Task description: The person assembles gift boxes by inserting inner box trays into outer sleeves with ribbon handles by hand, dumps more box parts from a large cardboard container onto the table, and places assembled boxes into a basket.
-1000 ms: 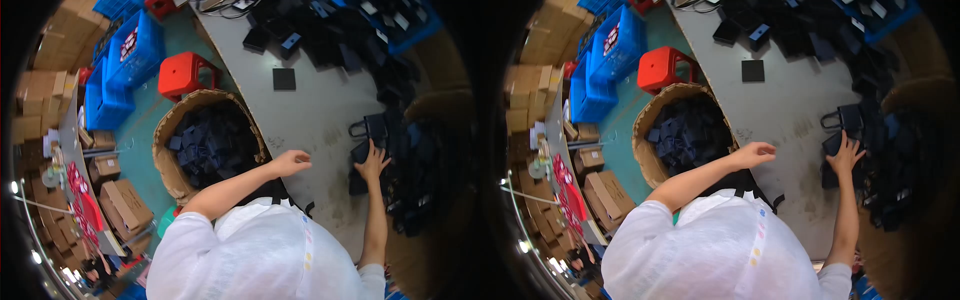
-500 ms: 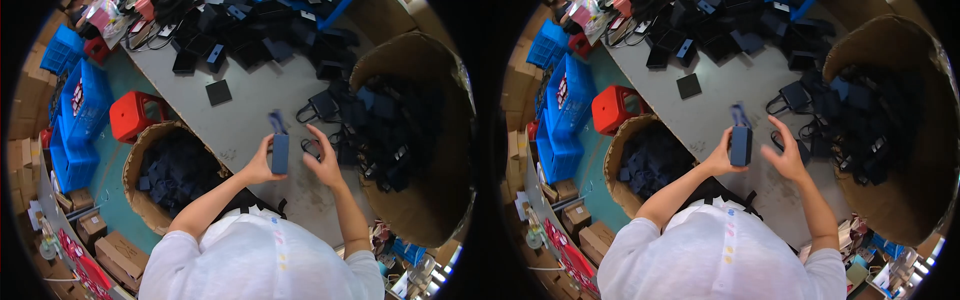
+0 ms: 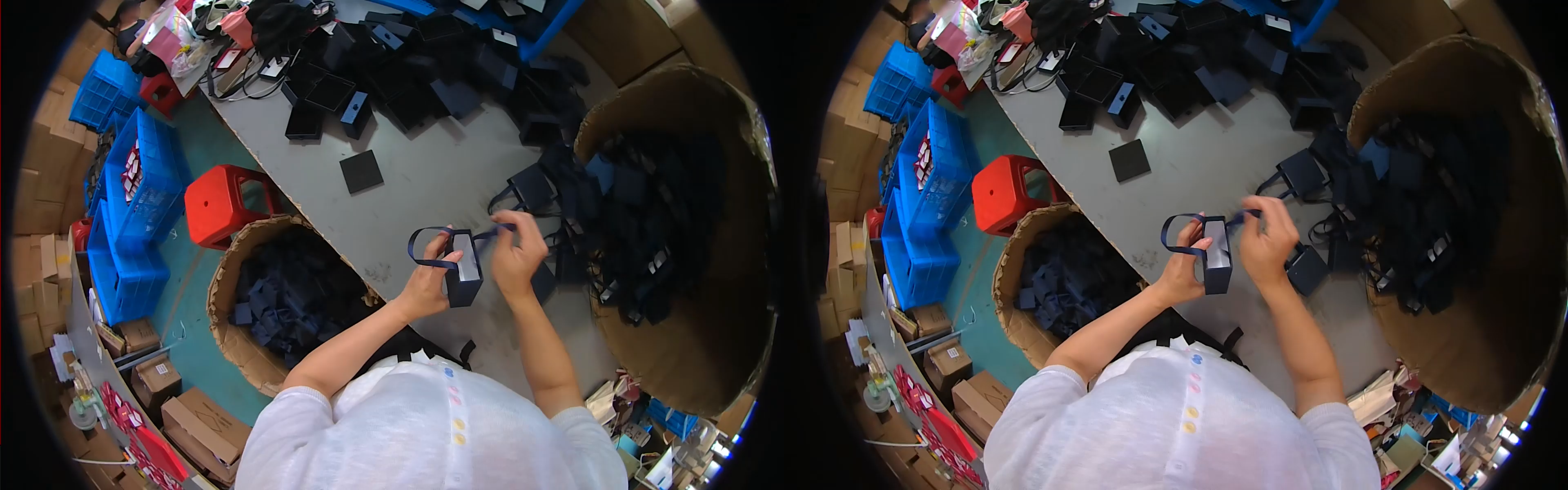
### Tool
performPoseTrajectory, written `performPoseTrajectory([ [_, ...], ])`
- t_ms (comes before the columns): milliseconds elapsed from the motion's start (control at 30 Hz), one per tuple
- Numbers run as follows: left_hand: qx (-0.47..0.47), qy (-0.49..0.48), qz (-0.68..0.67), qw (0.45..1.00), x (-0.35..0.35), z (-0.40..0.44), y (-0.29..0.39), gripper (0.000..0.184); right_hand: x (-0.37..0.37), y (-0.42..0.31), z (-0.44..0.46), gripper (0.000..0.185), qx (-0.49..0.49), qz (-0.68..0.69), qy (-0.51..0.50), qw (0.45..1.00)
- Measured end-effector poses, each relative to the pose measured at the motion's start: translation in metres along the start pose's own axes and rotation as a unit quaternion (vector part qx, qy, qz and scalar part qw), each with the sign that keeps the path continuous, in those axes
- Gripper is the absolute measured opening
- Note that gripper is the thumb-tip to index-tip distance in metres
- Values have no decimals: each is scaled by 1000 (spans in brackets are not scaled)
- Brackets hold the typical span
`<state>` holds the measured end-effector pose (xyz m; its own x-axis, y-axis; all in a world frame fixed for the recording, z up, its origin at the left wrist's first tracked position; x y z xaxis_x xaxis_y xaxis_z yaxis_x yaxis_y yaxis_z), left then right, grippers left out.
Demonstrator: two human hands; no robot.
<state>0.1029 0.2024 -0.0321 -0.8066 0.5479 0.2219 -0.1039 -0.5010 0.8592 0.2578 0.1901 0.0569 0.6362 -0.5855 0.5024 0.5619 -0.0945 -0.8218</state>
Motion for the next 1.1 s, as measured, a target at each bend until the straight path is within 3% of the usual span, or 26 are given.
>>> performPoseTrajectory([
  [33,9,27,-4,1000,0,0,-1,86,8,0,-1,15,91,43,124,987],
  [100,-10,75,-16,997,-2,2,-2,87,-1,21,2,22,64,87,147,983],
  [133,-31,117,-35,992,-1,4,-3,88,-15,42,2,27,-135,245,66,958],
  [167,-43,107,-23,993,-5,4,-9,91,-33,61,-7,33,-325,383,-22,865],
  [200,-40,83,-13,996,-5,7,-10,92,-52,81,-25,40,-419,427,-166,784],
  [233,-37,60,-4,997,-6,12,-11,93,-63,75,-36,40,-439,460,-183,750],
  [267,-53,91,-39,994,-3,20,-12,72,-65,95,-43,45,-461,412,-185,764],
  [300,-57,93,-37,993,8,28,-11,72,-59,110,-43,48,-488,408,-162,755],
  [367,-5,-80,-2,997,34,42,-12,47,-44,126,-39,50,-544,442,-88,708],
  [400,-17,-27,-12,999,54,44,-26,31,-32,118,-28,45,-520,432,-54,735],
  [433,-30,25,111,993,78,53,-43,32,-23,128,-29,43,-543,448,-19,710],
  [467,-50,110,201,972,102,64,-80,34,-16,155,-33,41,-511,461,7,725],
  [500,31,165,270,948,126,82,-120,43,-7,158,-34,37,-503,426,24,751],
  [533,109,194,287,932,147,109,-136,51,-4,157,-35,36,-516,431,36,739],
  [600,113,255,376,884,177,148,-178,52,1,158,-36,36,-520,437,52,732],
  [700,282,222,330,873,202,169,-223,46,7,164,-41,37,-502,464,61,727],
  [767,191,270,385,861,201,162,-216,43,17,163,-50,39,-514,417,85,745],
  [833,210,261,382,861,199,163,-215,50,22,171,-60,41,-501,424,92,749],
  [900,146,226,454,850,197,178,-201,60,22,177,-65,43,-541,395,90,737],
  [933,161,202,438,861,198,185,-209,68,21,177,-66,43,-534,416,87,731],
  [967,141,198,447,861,196,195,-210,62,20,177,-64,43,-524,419,88,736],
  [1033,313,107,406,852,196,207,-229,57,21,179,-65,42,-507,431,94,741],
  [1100,292,168,385,859,193,205,-225,56,29,178,-61,43,-484,442,112,747],
])
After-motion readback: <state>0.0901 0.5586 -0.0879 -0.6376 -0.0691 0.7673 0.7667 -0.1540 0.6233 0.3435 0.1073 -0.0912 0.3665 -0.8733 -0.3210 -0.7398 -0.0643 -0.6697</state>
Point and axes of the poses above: each hand's wrist, its own z-axis towards the middle knuckle, its own x-axis out of the back of the hand, y = z × x, the point moved 4 cm from there along z, towards the middle knuckle, and after that the axes turned 3 degrees about y, right-handed, at the moved point
